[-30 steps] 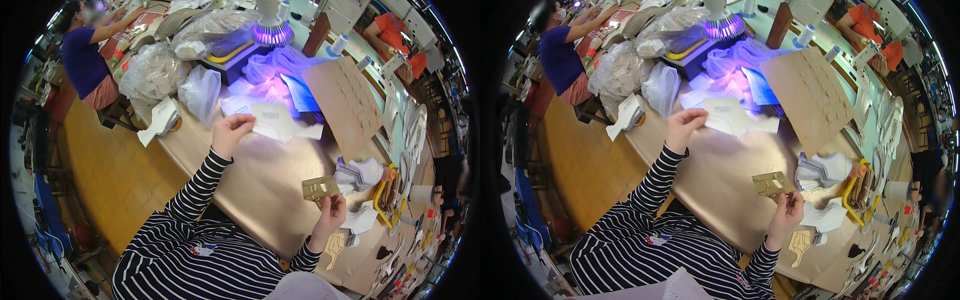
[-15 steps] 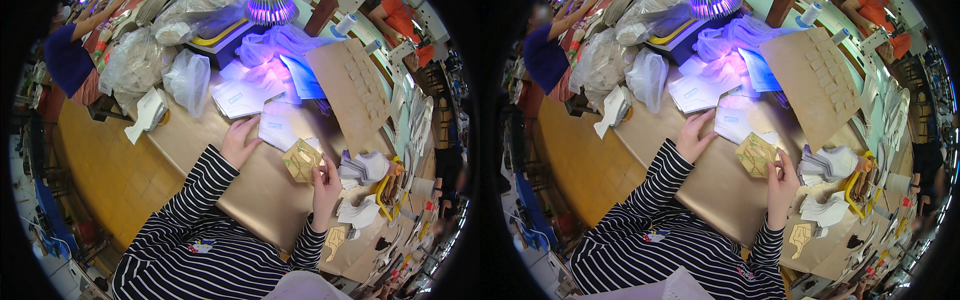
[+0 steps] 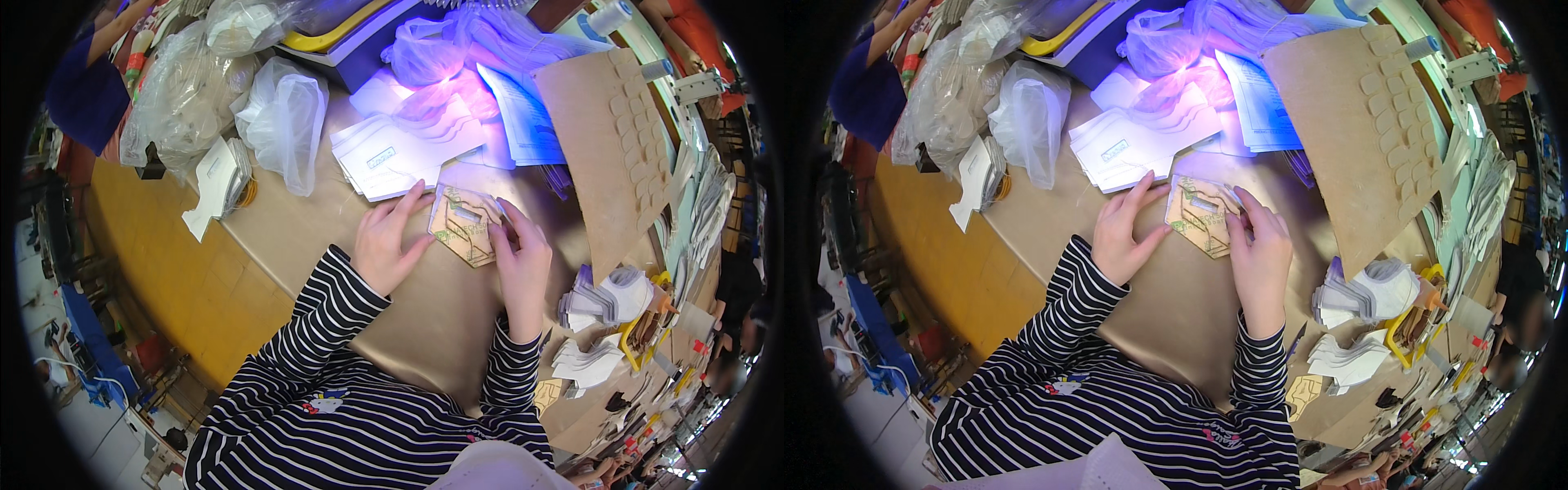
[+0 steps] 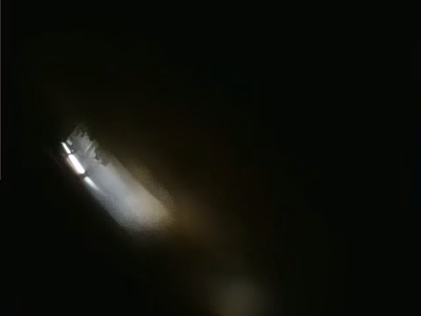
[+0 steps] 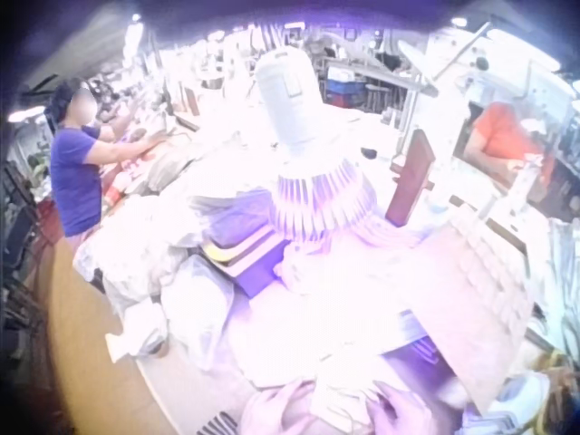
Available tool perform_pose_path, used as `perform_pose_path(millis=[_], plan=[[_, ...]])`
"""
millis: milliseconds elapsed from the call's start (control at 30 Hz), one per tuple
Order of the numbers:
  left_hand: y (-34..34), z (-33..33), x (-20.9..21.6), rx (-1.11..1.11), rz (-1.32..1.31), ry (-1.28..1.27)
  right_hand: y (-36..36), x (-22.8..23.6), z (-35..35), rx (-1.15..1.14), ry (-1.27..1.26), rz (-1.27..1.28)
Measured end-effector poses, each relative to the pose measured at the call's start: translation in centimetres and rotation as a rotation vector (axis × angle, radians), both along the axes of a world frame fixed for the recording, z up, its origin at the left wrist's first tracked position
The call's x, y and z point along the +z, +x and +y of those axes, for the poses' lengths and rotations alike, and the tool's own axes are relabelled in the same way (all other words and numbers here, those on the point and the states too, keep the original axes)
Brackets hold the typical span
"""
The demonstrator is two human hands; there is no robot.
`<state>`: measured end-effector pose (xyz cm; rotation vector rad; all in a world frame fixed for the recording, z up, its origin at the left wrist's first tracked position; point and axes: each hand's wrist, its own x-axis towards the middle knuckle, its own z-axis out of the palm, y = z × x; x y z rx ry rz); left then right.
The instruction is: The person marks and cuts a beige cardboard mask template using a pen and a craft knife. They repeatedly align the template with a white paper pattern, trace lines, and cut along the marked edges. The finished mask is held up for inspection before the person continues working on another template.
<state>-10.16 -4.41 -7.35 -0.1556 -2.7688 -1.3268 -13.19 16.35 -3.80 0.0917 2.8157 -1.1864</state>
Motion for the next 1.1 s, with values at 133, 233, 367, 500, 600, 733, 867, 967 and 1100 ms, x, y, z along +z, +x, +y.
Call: perform_pose_path(millis=[133, 233, 367, 500, 600, 733, 867, 967, 1100], plan=[[-0.1, -0.1, 0.1, -0.015, 0.020, -0.003, -0.8, 0.0, -0.5, 0.091, 0.105, 0.043], [-0.1, -0.1, 0.2, -0.028, 0.025, -0.029, -1.0, 0.0, -0.5, 0.123, 0.154, 0.067], [0.0, 0.0, 0.2, -0.031, 0.005, -0.050, -1.0, 0.0, -0.7, 0.130, 0.192, 0.078], [-0.1, 0.1, 0.1, -0.010, 0.008, -0.038, -1.1, 0.1, -0.8, 0.145, 0.222, 0.105], [-0.2, 0.2, 0.1, -0.006, 0.021, -0.068, -1.3, 0.2, -0.8, 0.149, 0.234, 0.094], [-0.2, 0.3, -0.1, -0.024, 0.062, -0.083, -1.5, 0.3, -0.8, 0.163, 0.266, 0.093], [-0.2, 0.4, -0.2, -0.011, 0.060, -0.076, -1.6, 0.5, -0.9, 0.150, 0.267, 0.073], [-0.1, 0.4, -0.2, 0.025, 0.066, -0.063, -1.6, 0.5, -0.9, 0.143, 0.252, 0.056], [-0.1, 0.4, -0.2, 0.030, 0.084, -0.054, -1.7, 0.5, -0.9, 0.135, 0.224, 0.033]])
